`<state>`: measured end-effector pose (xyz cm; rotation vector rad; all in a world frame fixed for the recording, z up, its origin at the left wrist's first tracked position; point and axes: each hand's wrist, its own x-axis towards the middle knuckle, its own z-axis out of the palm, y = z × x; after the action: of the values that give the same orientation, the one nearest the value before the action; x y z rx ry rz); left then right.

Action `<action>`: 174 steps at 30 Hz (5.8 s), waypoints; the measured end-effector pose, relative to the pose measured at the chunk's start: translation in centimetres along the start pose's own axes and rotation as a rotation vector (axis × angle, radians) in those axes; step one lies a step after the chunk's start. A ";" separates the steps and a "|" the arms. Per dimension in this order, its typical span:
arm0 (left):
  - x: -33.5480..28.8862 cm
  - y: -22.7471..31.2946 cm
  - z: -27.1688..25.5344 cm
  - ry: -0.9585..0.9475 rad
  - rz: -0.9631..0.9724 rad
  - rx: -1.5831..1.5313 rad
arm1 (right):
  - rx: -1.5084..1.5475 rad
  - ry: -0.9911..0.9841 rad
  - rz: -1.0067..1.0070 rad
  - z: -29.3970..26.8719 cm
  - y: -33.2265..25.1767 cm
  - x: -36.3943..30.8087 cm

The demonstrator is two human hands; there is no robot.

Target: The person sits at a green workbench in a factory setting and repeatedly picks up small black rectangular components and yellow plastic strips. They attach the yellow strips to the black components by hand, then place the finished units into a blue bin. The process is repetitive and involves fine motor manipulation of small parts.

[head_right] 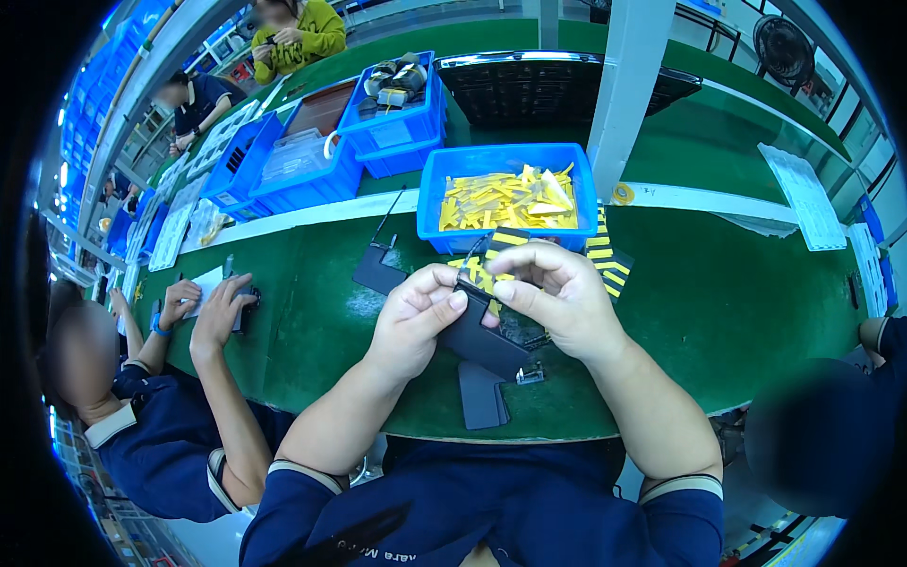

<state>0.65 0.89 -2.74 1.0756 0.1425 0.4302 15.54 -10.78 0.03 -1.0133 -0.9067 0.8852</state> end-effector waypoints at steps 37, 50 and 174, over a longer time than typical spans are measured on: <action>0.9 3.0 -0.9 0.118 0.359 1.031 | -0.442 0.125 -0.176 0.9 1.9 -0.2; 1.8 0.3 -0.9 0.162 -0.161 1.198 | -0.343 0.371 -0.097 -0.6 0.9 0.1; -0.7 1.9 1.1 0.063 0.185 0.842 | -1.106 0.085 -0.696 1.5 -1.2 -0.6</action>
<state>-0.15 0.45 -0.57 1.9128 0.2957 0.5904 14.18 -11.19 1.44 -1.4730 -1.5880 -0.3334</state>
